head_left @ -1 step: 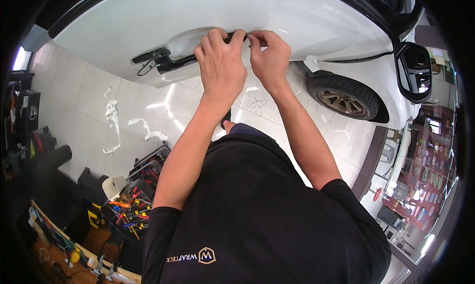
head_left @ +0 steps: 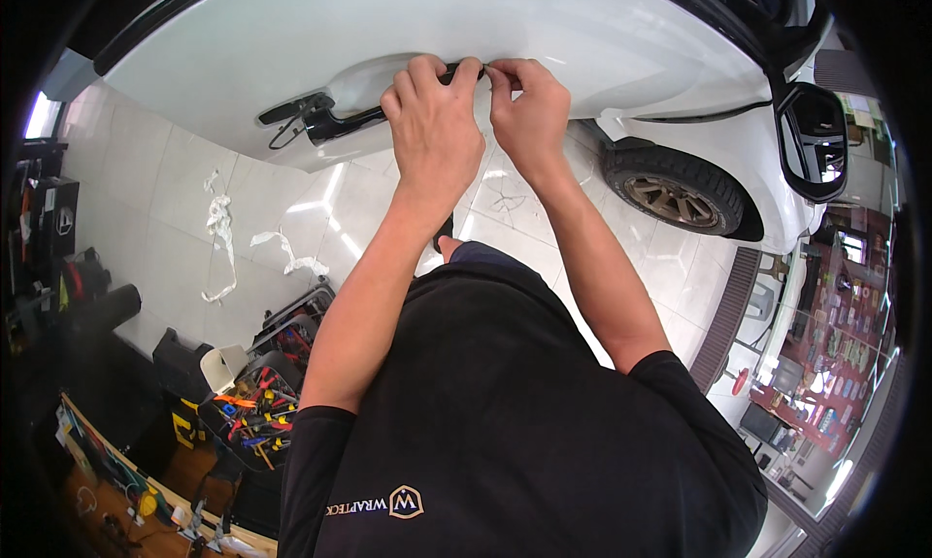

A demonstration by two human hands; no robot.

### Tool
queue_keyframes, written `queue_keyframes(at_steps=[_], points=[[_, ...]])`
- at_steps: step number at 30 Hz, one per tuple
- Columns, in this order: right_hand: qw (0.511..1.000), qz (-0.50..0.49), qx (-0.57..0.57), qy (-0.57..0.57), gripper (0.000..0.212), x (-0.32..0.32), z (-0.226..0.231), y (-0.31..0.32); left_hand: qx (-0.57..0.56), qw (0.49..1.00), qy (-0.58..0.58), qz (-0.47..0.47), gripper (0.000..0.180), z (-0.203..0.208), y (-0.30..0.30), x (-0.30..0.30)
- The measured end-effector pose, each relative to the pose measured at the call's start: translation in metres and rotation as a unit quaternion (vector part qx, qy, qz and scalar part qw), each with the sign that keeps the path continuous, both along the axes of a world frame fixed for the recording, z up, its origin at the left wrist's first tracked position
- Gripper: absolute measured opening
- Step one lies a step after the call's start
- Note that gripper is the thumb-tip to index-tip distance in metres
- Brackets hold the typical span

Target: The person installs a black door handle onto a white car door. They align the handle, insert and tighten fasteners using a screwdriver and hex key, then trim excess protective film around the handle with a utility knife.

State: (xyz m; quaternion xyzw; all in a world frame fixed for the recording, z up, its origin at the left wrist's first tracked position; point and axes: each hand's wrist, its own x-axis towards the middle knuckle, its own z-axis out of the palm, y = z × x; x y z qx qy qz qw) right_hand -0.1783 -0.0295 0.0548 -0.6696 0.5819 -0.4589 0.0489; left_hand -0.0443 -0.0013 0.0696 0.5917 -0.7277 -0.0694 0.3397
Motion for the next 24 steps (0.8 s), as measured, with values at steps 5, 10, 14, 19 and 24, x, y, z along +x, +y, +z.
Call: queue_keyframes(at_steps=[5,10,14,19,24], points=[[0.995,-0.008,-0.002,0.102,0.008,-0.005,0.009,0.001,-0.001,1.0,0.003,-0.003,0.058,0.0,0.001,0.0],[0.98,0.002,0.013,0.199,0.011,-0.019,0.014,-0.011,-0.013,1.0,0.002,-0.003,0.058,-0.001,-0.007,-0.001],[0.978,0.033,0.057,0.2,0.014,-0.026,0.023,-0.014,-0.014,1.0,0.004,0.001,0.057,-0.002,-0.007,-0.001],[0.987,0.063,0.09,0.114,0.016,-0.031,0.023,-0.016,-0.02,1.0,0.008,0.005,0.057,-0.003,-0.006,-0.002],[0.99,0.051,0.113,0.064,0.015,-0.02,0.022,-0.008,-0.022,1.0,0.006,0.012,0.057,-0.004,-0.006,-0.003]])
